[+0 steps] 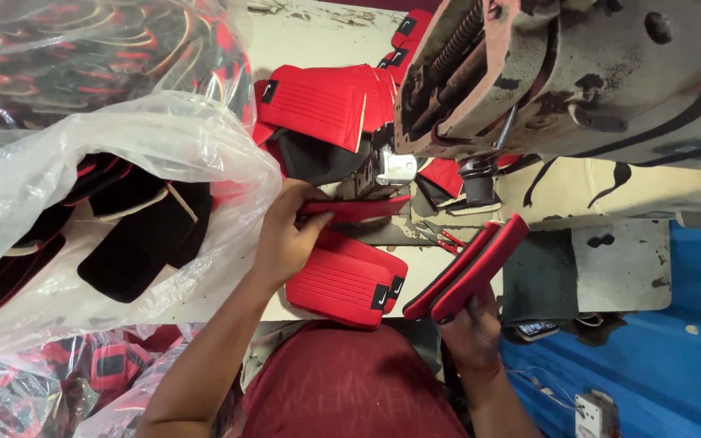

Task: The person sews red car mats using a sewing machine, guiding the mats under the needle and cutting threads with scissors. They handle multiple mats, stacking them on the table and occasionally retrieving new ones from a plastic bag.

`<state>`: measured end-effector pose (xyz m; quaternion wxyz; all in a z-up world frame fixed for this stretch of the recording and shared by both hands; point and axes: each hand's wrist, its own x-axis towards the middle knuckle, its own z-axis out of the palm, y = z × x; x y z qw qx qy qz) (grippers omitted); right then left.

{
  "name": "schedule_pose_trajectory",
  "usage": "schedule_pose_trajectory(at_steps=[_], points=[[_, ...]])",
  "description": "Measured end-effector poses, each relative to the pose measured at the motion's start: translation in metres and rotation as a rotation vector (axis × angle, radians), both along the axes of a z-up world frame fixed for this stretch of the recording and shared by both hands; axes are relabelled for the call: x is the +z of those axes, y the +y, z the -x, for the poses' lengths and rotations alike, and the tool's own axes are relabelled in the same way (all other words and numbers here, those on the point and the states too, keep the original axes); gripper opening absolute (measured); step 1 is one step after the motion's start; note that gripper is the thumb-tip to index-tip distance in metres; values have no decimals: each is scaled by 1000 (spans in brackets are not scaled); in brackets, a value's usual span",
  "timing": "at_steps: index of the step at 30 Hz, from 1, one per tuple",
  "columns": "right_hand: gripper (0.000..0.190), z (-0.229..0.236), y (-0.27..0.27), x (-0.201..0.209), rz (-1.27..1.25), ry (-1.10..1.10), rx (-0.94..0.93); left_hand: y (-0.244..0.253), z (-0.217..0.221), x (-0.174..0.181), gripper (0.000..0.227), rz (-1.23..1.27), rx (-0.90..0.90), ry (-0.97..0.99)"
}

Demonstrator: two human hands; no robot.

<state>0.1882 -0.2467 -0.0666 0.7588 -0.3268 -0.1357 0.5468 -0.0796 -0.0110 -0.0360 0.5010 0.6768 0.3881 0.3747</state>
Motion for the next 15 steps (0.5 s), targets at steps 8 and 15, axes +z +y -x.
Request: schedule_pose_trajectory(at_steps=[8,15], points=[[65,41,21,7,-42,-98,226,-68,-27,16,29,555,-273,-566],[66,-3,14,14,1,-99,4,-77,7,27,44,-134,-350,59]])
